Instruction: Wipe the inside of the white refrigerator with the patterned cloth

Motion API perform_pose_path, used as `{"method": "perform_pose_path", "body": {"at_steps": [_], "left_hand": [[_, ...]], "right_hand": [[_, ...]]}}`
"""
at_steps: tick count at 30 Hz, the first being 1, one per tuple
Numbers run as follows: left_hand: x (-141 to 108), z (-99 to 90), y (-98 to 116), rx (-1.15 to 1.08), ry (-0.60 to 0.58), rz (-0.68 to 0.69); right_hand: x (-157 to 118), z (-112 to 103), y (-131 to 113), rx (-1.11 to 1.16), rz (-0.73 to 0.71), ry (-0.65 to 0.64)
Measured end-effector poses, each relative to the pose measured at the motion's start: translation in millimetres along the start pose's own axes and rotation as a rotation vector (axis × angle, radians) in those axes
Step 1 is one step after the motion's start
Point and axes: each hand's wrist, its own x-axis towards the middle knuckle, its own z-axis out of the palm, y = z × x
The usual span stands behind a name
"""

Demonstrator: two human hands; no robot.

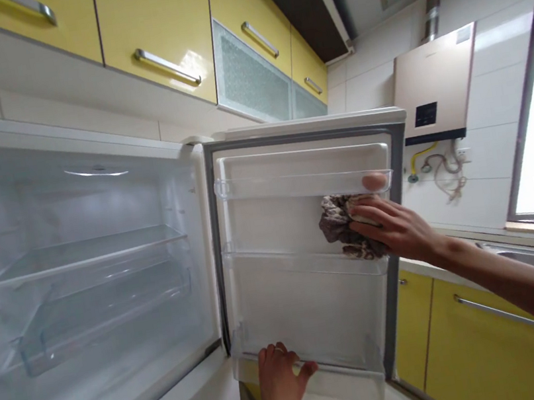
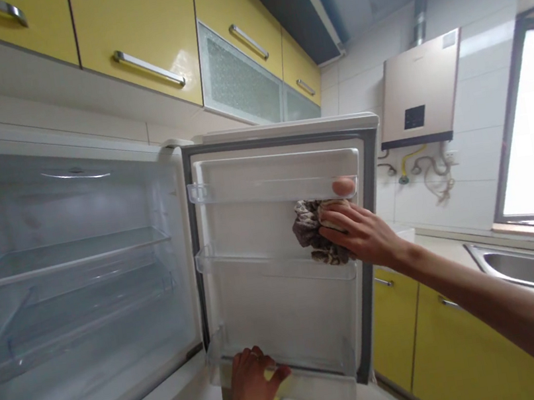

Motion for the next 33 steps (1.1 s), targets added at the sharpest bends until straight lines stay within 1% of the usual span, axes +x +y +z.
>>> {"method": "perform_pose_path", "body": {"at_steps": [3, 6, 9, 12, 15, 20, 22, 24, 27, 30, 32, 33], "left_hand": [[-0.2, 4.9, -4.2, 0.011, 0.014, 0.01], [-0.6, 6.2, -6.4, 0.017, 0.02, 0.013], [-0.9, 8.1, -8.4, 0.013, 0.021, 0.016], [-0.7, 14.0, -11.6, 0.03, 0.027, 0.022], [-0.3, 17.5, -12.0, 0.042, 0.031, 0.012], [-2.0, 9.9, -4.8, 0.021, 0.038, -0.003], [-2.8, 9.9, -5.0, 0.009, 0.052, 0.004], [-3.1, 13.7, -8.2, -0.006, 0.071, 0.011], [-2.9, 19.4, -13.2, -0.031, 0.077, -0.005], [-3.1, 16.1, -11.3, -0.043, 0.037, -0.049], [-3.6, 9.2, -6.2, -0.05, 0.016, -0.075], [-3.9, 5.4, -3.3, -0.059, 0.014, -0.084]], "right_hand": [[-14.8, -18.0, -6.2, 0.003, 0.065, 0.058], [-21.5, -26.1, -8.4, -0.038, 0.072, 0.092], [-18.1, -22.8, -6.6, -0.079, 0.041, 0.126], [-4.3, -10.1, -6.1, -0.063, 0.051, 0.157], [16.9, 8.5, -10.1, -0.015, 0.05, 0.176], [61.8, 45.3, -23.6, 0.048, -0.012, 0.166], [82.8, 60.8, -30.2, 0.073, -0.034, 0.164], [105.2, 76.4, -37.3, 0.075, -0.063, 0.187], [139.8, 97.4, -49.4, 0.034, -0.123, 0.262], [173.4, 111.2, -63.7, 0.047, -0.142, 0.264], [194.7, 114.6, -74.5, 0.073, -0.152, 0.259], [205.0, 114.5, -80.1, 0.079, -0.17, 0.275]]}}
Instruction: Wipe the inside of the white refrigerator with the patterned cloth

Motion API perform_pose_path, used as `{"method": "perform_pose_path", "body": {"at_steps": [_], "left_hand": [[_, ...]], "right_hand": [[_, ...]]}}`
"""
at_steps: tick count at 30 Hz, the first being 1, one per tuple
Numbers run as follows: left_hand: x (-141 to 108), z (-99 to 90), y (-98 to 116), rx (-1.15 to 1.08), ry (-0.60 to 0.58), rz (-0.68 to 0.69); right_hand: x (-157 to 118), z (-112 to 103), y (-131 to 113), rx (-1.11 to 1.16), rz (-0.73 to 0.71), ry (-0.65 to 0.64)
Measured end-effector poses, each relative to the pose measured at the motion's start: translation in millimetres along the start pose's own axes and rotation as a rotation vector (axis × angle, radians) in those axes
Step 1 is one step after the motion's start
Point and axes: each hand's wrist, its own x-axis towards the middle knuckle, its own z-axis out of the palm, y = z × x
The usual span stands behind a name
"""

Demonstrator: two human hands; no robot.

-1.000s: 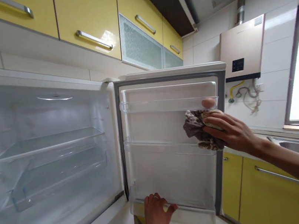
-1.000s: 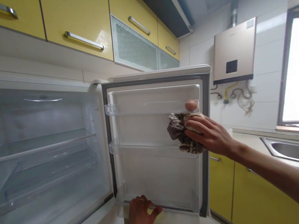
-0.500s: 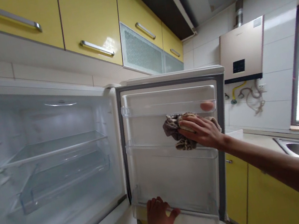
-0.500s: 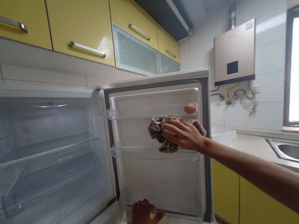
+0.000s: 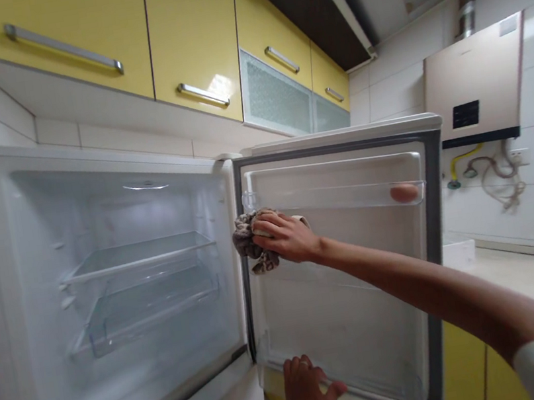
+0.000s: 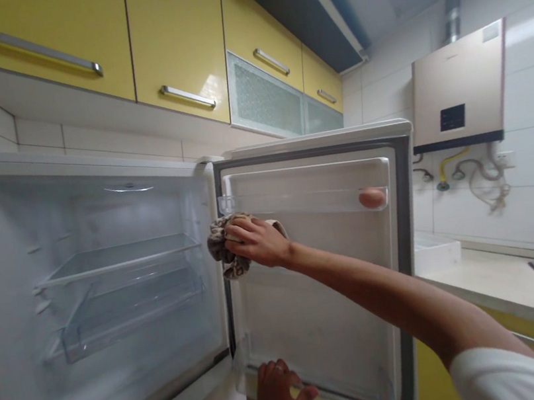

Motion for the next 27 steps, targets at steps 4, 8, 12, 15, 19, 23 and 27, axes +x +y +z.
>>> {"method": "perform_pose_path", "body": {"at_steps": [4, 8, 12, 15, 19, 23, 27], "left_hand": [[-1.4, -9.7, 8.3, -0.036, -0.005, -0.024], [-1.2, -12.1, 8.4, -0.017, -0.028, -0.024], [-1.6, -14.0, 5.8, -0.015, -0.058, -0.024], [-2.6, -15.7, 4.9, -0.013, -0.065, -0.024], [-2.7, -16.7, 4.8, -0.007, -0.056, -0.023], [-2.0, -15.2, 4.6, -0.017, -0.041, -0.004], [-1.6, -11.6, 4.0, 0.003, -0.028, 0.007]], "right_hand": [[43.4, 1.6, -12.1, 0.017, -0.103, 0.11], [78.7, -8.6, -8.7, 0.056, -0.023, -0.012], [87.4, -21.4, 7.0, 0.062, 0.239, -0.157], [72.5, -33.2, 15.7, 0.053, 0.294, -0.177], [33.9, -59.1, 21.4, 0.005, 0.268, -0.12], [-14.4, -100.8, 26.6, -0.04, 0.287, -0.061], [-65.6, -153.5, 31.0, -0.123, 0.336, -0.055]]}}
